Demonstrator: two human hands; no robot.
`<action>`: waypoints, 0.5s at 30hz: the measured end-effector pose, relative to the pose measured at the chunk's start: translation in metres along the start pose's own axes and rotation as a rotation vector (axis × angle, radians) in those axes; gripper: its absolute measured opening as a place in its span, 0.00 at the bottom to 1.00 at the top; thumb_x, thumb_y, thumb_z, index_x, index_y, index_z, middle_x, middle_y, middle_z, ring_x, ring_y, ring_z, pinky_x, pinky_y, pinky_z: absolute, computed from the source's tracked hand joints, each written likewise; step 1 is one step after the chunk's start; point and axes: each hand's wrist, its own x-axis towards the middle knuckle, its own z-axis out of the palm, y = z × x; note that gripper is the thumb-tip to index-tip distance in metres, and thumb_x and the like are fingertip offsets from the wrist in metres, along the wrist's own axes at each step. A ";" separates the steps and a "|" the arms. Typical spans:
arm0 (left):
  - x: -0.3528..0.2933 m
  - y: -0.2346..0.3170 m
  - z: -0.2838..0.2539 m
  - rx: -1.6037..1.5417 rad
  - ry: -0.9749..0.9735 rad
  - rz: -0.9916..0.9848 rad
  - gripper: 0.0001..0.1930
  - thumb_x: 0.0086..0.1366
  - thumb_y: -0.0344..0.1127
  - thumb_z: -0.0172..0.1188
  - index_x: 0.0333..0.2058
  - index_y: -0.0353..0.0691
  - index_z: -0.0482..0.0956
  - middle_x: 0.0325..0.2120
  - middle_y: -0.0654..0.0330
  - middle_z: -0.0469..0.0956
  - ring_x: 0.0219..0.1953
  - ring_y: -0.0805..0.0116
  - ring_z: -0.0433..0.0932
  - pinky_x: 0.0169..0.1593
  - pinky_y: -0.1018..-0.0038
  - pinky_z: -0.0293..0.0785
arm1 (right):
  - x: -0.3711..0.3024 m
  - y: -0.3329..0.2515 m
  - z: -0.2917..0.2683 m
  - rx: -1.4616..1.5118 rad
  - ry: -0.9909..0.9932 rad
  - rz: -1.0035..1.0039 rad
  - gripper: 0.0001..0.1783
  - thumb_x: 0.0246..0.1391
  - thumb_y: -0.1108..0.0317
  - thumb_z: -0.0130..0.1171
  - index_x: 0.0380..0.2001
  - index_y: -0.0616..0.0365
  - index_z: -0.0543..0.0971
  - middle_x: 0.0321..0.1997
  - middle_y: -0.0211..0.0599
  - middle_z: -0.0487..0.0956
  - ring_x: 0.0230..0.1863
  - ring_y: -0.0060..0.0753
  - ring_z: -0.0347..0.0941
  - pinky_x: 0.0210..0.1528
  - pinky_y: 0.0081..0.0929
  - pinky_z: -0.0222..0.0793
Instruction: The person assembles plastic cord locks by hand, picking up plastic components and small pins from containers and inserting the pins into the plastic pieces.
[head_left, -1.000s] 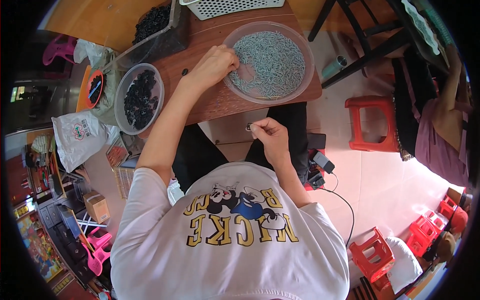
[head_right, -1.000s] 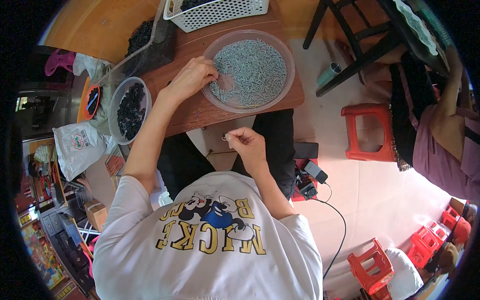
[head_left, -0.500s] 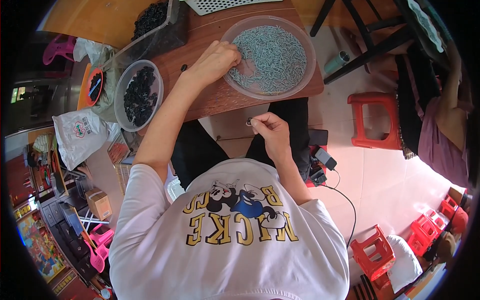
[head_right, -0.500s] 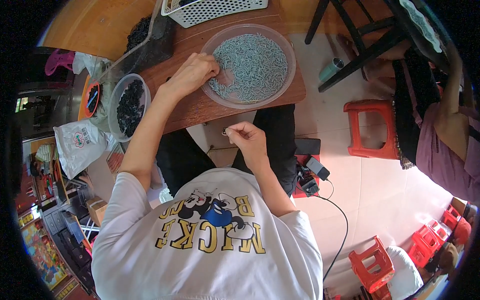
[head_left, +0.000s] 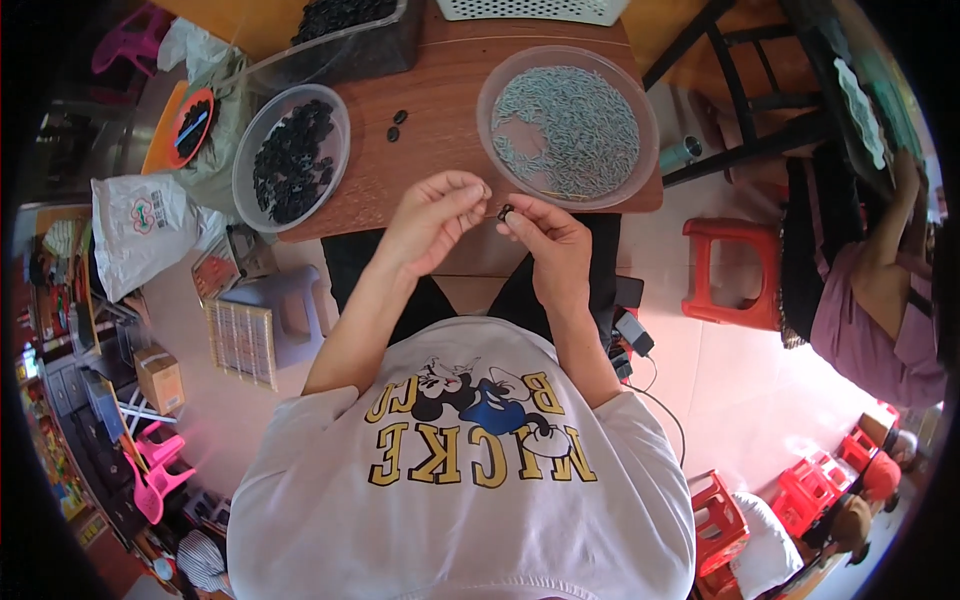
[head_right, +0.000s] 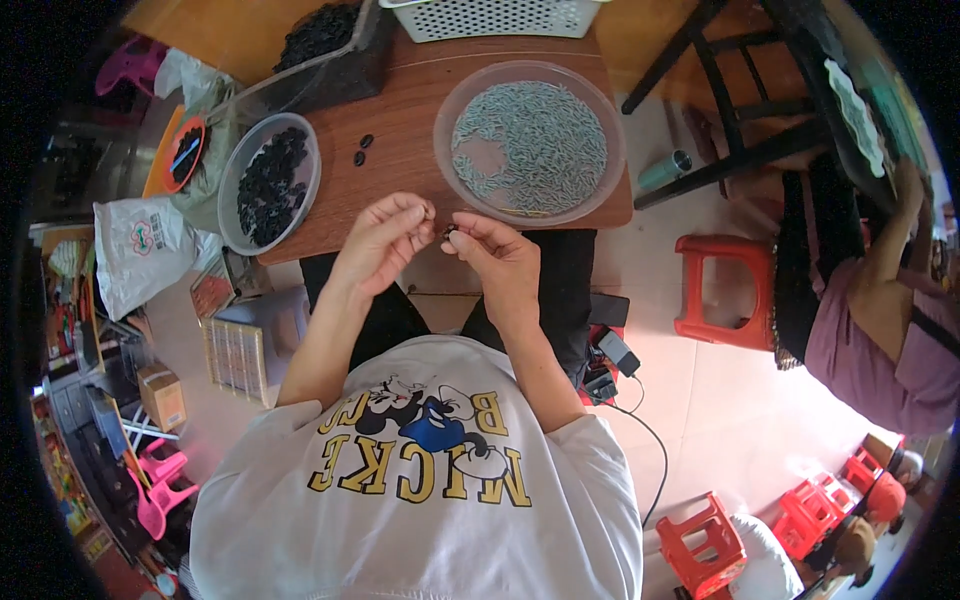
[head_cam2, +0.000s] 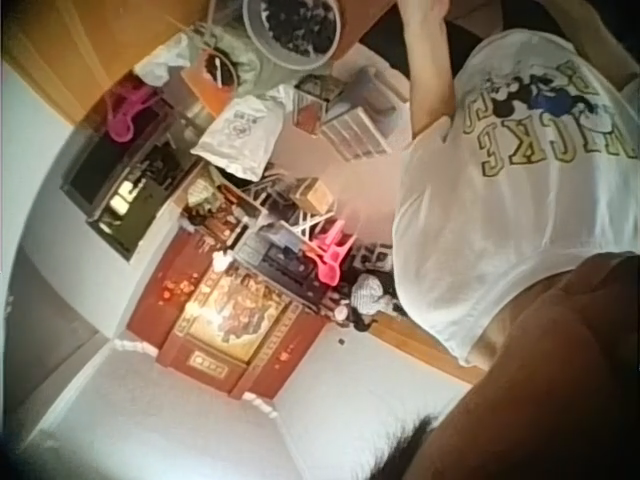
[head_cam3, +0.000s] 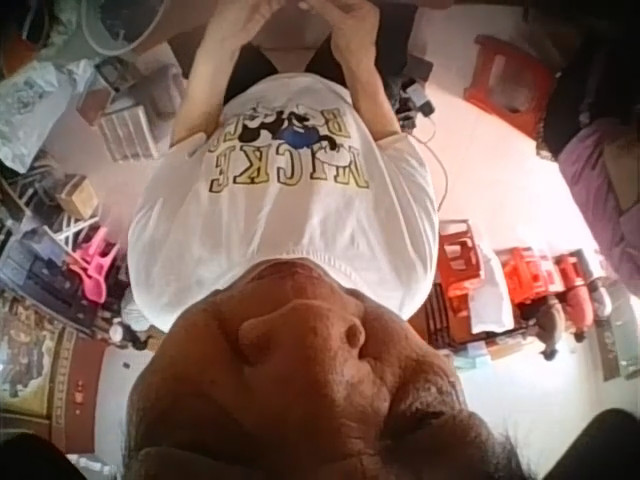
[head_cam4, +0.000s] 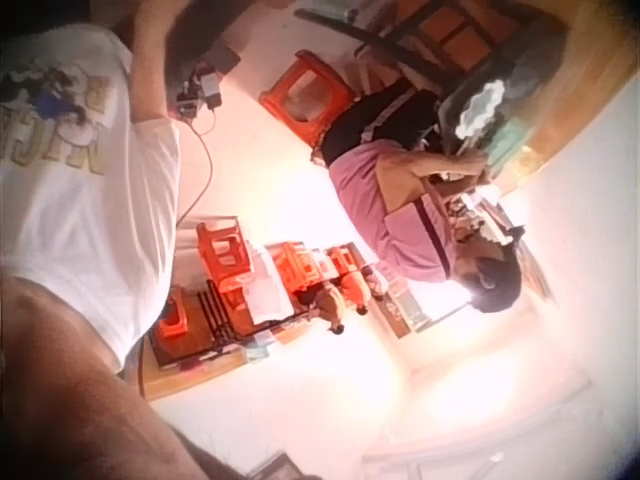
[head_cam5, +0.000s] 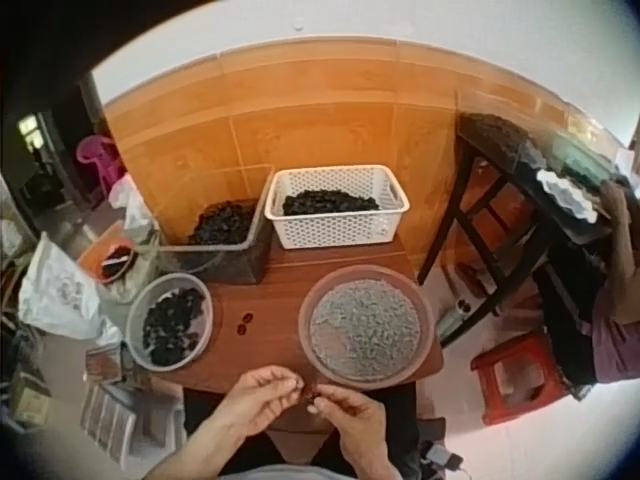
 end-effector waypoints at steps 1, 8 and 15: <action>-0.006 -0.004 -0.002 -0.070 0.020 0.016 0.04 0.60 0.26 0.57 0.35 0.34 0.77 0.32 0.59 0.78 0.33 0.75 0.76 0.39 0.81 0.74 | 0.001 -0.001 0.006 -0.013 -0.006 -0.018 0.12 0.49 0.78 0.59 0.40 0.68 0.78 0.33 0.37 0.80 0.31 0.24 0.77 0.35 0.16 0.70; -0.027 -0.004 -0.009 -0.192 0.054 0.112 0.06 0.60 0.24 0.57 0.36 0.33 0.77 0.30 0.58 0.78 0.29 0.72 0.77 0.36 0.75 0.78 | -0.002 0.001 0.034 -0.196 -0.064 -0.012 0.08 0.50 0.78 0.59 0.36 0.67 0.78 0.30 0.37 0.80 0.30 0.25 0.78 0.34 0.16 0.70; -0.035 -0.002 -0.017 -0.188 0.093 0.093 0.11 0.59 0.24 0.58 0.41 0.33 0.74 0.32 0.56 0.79 0.30 0.72 0.78 0.37 0.76 0.77 | -0.007 0.001 0.046 -0.223 -0.068 -0.019 0.06 0.51 0.77 0.59 0.34 0.68 0.78 0.30 0.39 0.80 0.29 0.26 0.78 0.33 0.16 0.72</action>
